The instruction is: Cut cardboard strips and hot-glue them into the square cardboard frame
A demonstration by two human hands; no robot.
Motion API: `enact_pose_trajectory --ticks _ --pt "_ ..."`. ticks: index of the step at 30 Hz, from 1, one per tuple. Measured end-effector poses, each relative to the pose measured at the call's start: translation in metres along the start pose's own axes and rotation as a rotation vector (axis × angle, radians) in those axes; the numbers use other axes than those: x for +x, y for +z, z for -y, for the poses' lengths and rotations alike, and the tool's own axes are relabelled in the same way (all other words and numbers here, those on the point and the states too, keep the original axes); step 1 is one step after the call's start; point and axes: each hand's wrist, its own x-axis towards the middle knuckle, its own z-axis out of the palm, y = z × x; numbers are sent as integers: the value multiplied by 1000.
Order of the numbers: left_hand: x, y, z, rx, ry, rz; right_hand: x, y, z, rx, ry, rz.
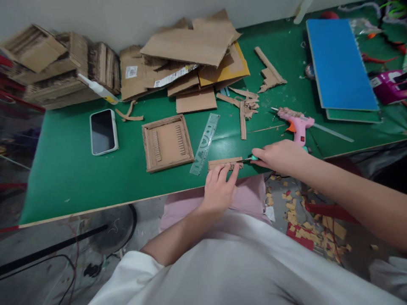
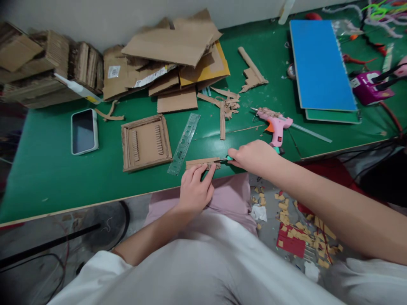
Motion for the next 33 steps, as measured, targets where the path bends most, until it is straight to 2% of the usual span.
enact_pose_trajectory --ticks 13,33 --pt "1 0 0 14 2 -3 1 -3 1 -15 -10 30" --pt "1 1 0 -11 -10 -7 -4 5 -4 23 -7 -20"
